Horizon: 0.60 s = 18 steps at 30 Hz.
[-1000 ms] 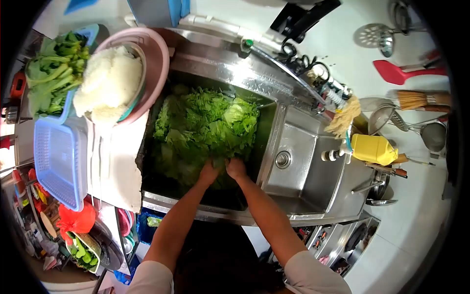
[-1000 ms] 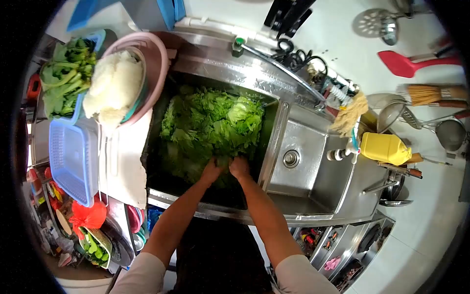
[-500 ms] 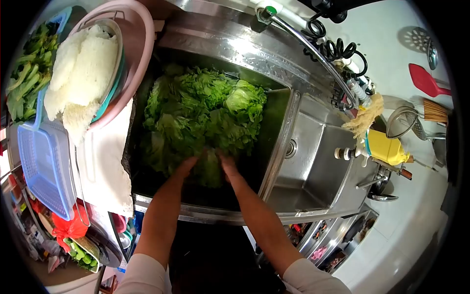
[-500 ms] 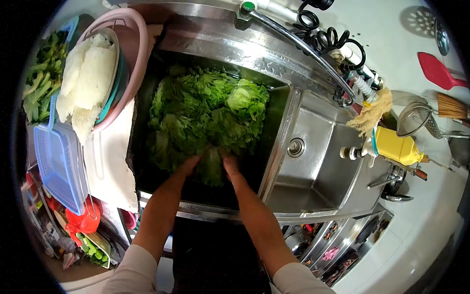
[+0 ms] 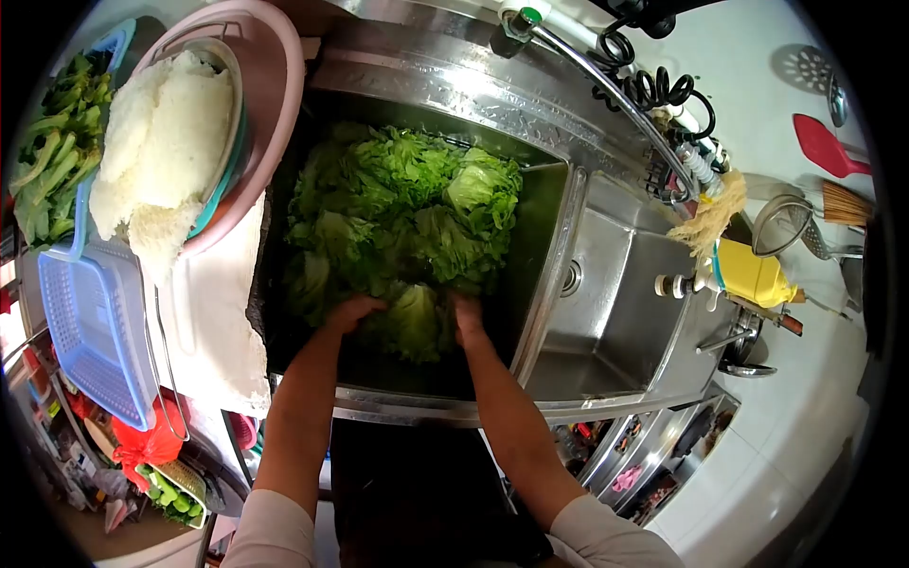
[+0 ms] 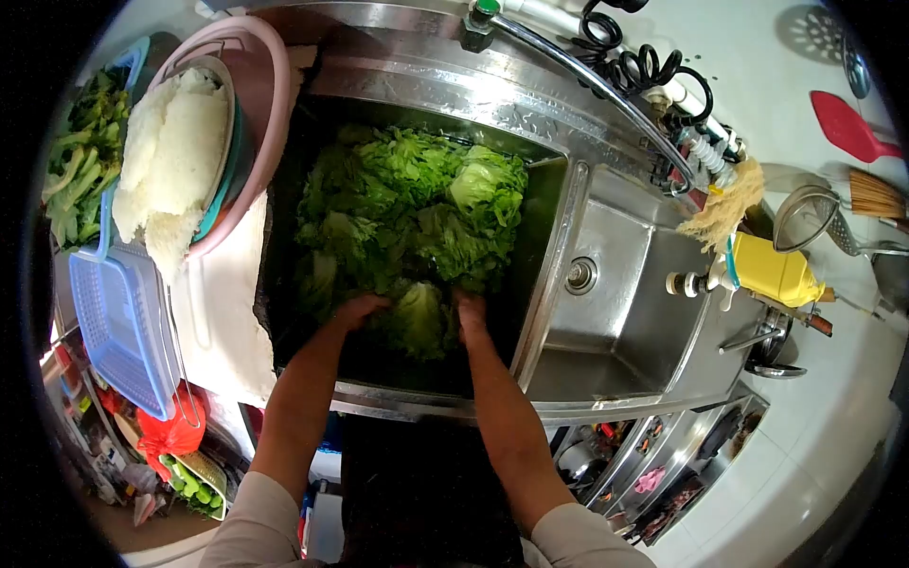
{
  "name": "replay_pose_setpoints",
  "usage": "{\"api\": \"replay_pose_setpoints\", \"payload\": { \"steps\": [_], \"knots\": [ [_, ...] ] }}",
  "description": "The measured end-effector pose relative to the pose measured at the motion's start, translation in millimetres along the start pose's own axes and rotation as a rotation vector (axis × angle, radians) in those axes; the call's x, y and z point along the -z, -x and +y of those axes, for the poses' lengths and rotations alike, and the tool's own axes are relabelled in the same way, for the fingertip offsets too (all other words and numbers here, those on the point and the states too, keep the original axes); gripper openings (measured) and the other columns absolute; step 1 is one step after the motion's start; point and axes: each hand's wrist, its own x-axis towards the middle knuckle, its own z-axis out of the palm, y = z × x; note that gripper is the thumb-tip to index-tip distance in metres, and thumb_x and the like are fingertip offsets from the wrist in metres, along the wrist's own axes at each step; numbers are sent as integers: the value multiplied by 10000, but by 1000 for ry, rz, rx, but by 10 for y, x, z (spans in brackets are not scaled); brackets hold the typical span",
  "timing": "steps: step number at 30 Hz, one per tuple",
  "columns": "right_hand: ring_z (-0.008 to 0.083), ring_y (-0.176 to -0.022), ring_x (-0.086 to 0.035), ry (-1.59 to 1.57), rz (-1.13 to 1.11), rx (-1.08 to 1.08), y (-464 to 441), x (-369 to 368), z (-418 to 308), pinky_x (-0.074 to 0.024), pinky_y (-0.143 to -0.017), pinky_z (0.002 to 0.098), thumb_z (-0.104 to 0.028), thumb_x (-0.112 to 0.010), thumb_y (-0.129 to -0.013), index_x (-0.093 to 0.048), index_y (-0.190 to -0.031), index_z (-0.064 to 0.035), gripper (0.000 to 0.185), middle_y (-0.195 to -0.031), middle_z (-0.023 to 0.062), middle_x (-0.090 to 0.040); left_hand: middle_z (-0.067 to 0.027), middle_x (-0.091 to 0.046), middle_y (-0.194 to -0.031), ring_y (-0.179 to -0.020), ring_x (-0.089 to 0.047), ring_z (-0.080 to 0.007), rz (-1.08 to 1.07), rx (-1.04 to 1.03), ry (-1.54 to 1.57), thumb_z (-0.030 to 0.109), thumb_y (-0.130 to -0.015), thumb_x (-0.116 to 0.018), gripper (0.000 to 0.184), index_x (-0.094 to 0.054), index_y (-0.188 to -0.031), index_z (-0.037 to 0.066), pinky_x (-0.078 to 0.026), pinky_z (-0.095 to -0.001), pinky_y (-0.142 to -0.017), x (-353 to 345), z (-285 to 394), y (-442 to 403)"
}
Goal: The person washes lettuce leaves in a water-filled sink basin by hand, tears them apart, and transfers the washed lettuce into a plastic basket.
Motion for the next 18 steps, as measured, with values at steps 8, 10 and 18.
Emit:
{"api": "replay_pose_setpoints", "payload": {
  "steps": [8, 10, 18],
  "knots": [
    [271, -955, -620, 898, -10, 109, 349, -357, -496, -482, -795, 396, -226, -628, -890, -563, -1240, 24, 436, -1118, 172, -641, -155, -563, -1310, -1202, -514, -289, 466, -355, -289, 376, -814, -719, 597, -560, -1291, 53, -388, -408, -1008, -237, 191, -162],
    [294, -971, -619, 810, 56, 187, 125, -165, -319, -476, -806, 404, -249, -627, -893, -531, -1291, 18, 488, -1126, 185, -638, -152, -557, -1321, -1215, -502, -294, 256, -357, -502, 409, -802, -723, 641, -548, -1307, 56, -379, -404, -1019, -56, -51, -308],
    [337, -1186, -506, 607, 149, 44, 657, -611, -661, -410, -963, 405, -385, -692, -852, -445, -1399, -24, 700, -1345, 183, -512, -155, -588, -1286, -1178, -535, -316, 5, -82, -113, 458, -782, -720, 673, -571, -1290, 42, -418, -407, -973, -19, 719, 401]
  ]
}}
